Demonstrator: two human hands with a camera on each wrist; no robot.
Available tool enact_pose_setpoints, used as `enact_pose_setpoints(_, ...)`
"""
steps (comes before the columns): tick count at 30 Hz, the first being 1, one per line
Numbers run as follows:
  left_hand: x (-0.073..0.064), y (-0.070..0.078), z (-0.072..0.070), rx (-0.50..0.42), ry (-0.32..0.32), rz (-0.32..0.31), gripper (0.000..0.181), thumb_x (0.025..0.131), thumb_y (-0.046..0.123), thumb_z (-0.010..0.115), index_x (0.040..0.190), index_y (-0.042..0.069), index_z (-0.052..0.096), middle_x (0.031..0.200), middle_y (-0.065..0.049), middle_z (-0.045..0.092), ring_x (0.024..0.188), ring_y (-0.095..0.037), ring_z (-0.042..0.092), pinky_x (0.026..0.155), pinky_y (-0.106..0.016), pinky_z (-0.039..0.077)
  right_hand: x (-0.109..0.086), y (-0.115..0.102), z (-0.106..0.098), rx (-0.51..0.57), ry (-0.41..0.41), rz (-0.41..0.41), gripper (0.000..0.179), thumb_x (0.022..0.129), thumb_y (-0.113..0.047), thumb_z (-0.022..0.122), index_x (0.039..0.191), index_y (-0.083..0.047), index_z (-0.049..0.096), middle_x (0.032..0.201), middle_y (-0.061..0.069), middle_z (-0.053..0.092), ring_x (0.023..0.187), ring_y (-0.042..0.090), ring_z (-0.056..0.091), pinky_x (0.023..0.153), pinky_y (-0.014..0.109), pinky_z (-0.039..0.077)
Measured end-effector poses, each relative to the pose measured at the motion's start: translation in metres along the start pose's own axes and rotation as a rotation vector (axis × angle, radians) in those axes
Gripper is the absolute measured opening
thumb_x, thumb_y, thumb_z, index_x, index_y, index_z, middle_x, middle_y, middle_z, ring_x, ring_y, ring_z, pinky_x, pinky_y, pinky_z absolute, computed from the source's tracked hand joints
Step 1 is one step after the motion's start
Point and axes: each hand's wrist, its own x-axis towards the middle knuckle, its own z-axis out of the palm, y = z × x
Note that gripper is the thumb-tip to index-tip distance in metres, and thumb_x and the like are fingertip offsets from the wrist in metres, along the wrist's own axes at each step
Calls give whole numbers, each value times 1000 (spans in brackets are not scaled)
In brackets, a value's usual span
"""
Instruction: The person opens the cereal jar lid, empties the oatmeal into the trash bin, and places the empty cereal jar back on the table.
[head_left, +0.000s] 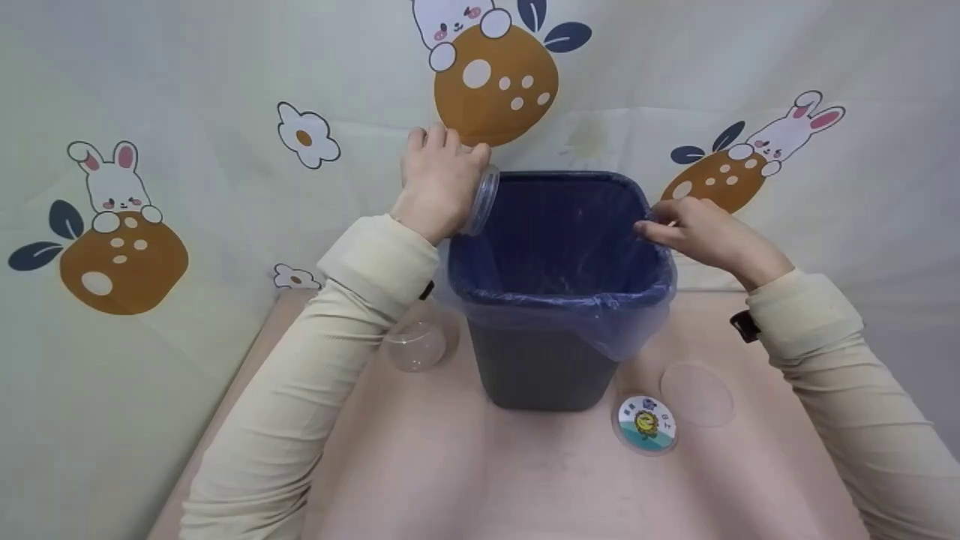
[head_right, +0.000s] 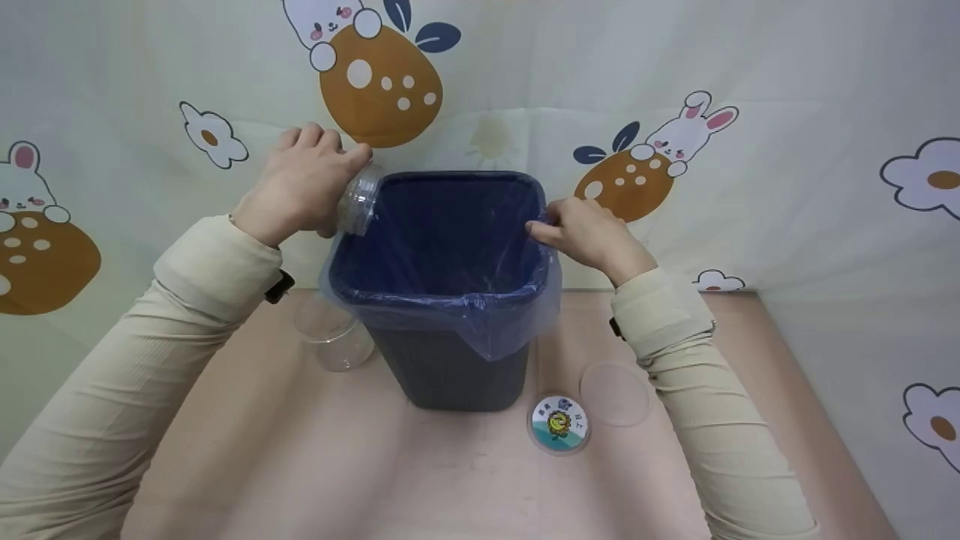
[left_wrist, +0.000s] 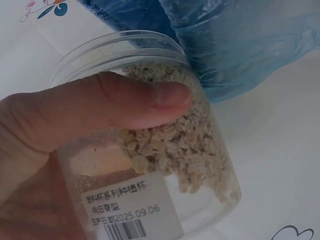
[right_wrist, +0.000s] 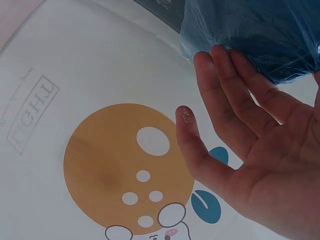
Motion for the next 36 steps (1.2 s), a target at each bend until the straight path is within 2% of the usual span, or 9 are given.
enact_pose_setpoints(6, 1, 1, 0, 0, 9, -3, 57, 76, 9, 72, 128, 13, 48, 121, -17, 48, 117, -32, 35, 100, -44, 25, -1, -1, 0, 24, -6, 14, 33, 98, -26, 55, 104, 5, 68, 93, 17, 69, 84, 30, 65, 76, 49, 49)
enact_pose_setpoints(18, -1, 4, -1, -11, 19, -7, 38, 89, 3, 58, 125, 12, 51, 118, -16, 48, 113, -31, 36, 98, -43, 26, -2, -1, 1, 18, 11, -7, 32, 98, -23, 56, 102, 5, 68, 88, 16, 69, 79, 29, 65, 73, 47, 50)
enact_pose_setpoints(24, -1, 5, 0, -5, 16, -9, 35, 91, 1, 55, 124, 13, 51, 119, -16, 48, 114, -31, 36, 99, -43, 26, -2, -1, 1, 14, 8, -2, 32, 98, -25, 56, 102, 5, 68, 89, 15, 69, 80, 28, 65, 73, 46, 50)
enact_pose_setpoints(30, -1, 4, 1, -12, 17, -8, 31, 96, 0, 46, 124, 12, 50, 120, -16, 47, 115, -31, 35, 99, -43, 25, -1, 0, 1, -7, 4, 0, 33, 98, -26, 55, 100, 4, 67, 88, 15, 68, 79, 27, 64, 73, 46, 48)
enact_pose_setpoints(36, -2, 4, 2, -4, 16, -11, 31, 97, 3, 44, 126, 13, 48, 121, -16, 46, 116, -31, 34, 100, -43, 24, -2, -1, 1, -12, 3, 8, 33, 98, -26, 54, 102, 5, 67, 89, 16, 68, 81, 28, 64, 74, 47, 48)
